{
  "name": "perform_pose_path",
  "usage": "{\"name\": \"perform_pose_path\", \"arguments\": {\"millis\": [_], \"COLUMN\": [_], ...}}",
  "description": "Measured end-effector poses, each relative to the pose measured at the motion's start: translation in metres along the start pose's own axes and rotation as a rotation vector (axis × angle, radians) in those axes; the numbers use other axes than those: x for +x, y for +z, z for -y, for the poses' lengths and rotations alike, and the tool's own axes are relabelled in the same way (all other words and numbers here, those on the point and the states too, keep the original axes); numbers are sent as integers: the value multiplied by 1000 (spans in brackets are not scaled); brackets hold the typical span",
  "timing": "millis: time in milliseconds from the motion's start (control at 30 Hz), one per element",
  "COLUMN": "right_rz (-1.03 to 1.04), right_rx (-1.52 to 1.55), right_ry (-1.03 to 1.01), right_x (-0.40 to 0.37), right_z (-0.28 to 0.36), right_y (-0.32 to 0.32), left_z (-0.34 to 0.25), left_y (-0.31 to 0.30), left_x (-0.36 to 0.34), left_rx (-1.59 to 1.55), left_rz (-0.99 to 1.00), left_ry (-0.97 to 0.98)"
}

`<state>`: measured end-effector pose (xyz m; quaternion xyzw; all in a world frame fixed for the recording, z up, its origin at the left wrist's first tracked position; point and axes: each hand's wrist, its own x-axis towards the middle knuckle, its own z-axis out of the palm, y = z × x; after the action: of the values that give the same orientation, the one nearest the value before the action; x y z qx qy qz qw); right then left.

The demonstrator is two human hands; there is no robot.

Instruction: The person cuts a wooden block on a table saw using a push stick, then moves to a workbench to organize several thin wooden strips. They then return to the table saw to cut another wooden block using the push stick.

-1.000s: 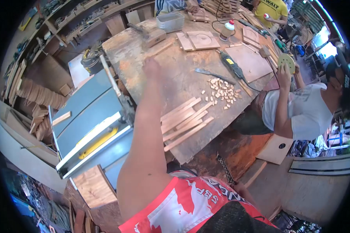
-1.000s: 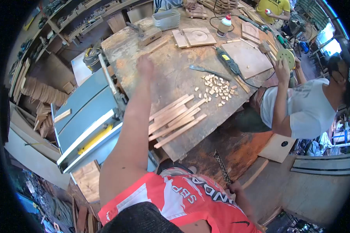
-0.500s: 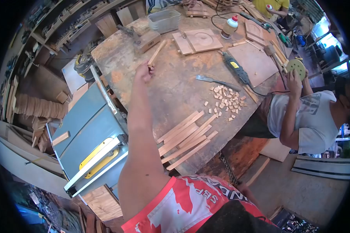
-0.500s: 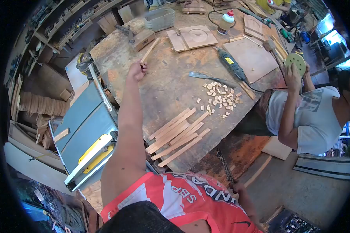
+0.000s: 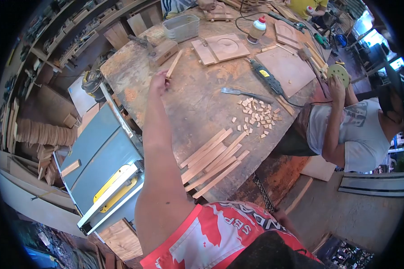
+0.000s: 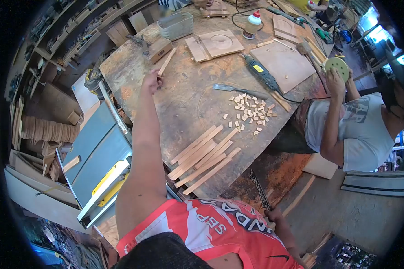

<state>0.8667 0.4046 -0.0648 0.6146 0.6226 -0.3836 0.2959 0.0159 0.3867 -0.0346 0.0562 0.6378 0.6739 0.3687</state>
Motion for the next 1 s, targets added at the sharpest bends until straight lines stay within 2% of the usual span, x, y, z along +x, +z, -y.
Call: {"name": "perform_pose_path", "arguments": {"millis": [33,100,133,167,200,267,367,400,433,467,533,567,600,633,700,767,800,833,900,933,967,1000], "right_rz": [2,-23,-23,10,41,-6,-86,-117,-121,-158,-134,-169,-188,-183,-182,-168,-131,-92,-20,50,92,81], "right_rx": [3,41,41,75,110,46,-1,13,20,53,43,27,54,110,154,142,110,154,79,-6,-90,-185], "right_ry": [5,-134,-140,-231,-322,-267,-164,-119,-178,-184,-149,-257,-263,-248,-242,-272,-295,-324,-329,-326,-342,-364], "right_x": [1,31,63,92,82,62,-10,-18,11,6,-19,3,10,12,11,33,39,-7,25,39,28,18], "right_z": [-7,-38,-71,-99,-87,-64,1,8,-23,-21,-16,-42,-51,-60,-77,-104,-115,-104,-126,-140,-143,-134], "right_y": [5,18,30,42,41,28,6,4,17,14,12,25,34,42,55,87,98,94,132,146,149,152], "left_z": [3,4,3,3,3,2,-7,-14,-21,-26,-32,-41,-53,-62,-65,-46,-37,-27,45,48,67,88], "left_y": [-2,-8,-9,-9,-10,-21,-29,-28,-29,-29,-32,-18,-3,9,32,41,49,50,13,22,20,9], "left_x": [8,20,20,19,18,11,-20,-36,-53,-68,-83,-113,-155,-195,-273,-333,-377,-418,-428,-501,-543,-576], "left_rx": [2,59,60,136,213,248,303,322,415,505,401,264,134,139,439,550,598,646,891,916,767,750], "left_rz": [3,-303,-307,-453,-597,-593,-617,-653,-648,-638,-399,-264,-128,-107,-93,-92,-86,-88,-62,8,37,172], "left_ry": [-4,127,132,267,402,403,440,477,532,592,576,539,492,513,534,628,601,564,934,971,753,776]}}
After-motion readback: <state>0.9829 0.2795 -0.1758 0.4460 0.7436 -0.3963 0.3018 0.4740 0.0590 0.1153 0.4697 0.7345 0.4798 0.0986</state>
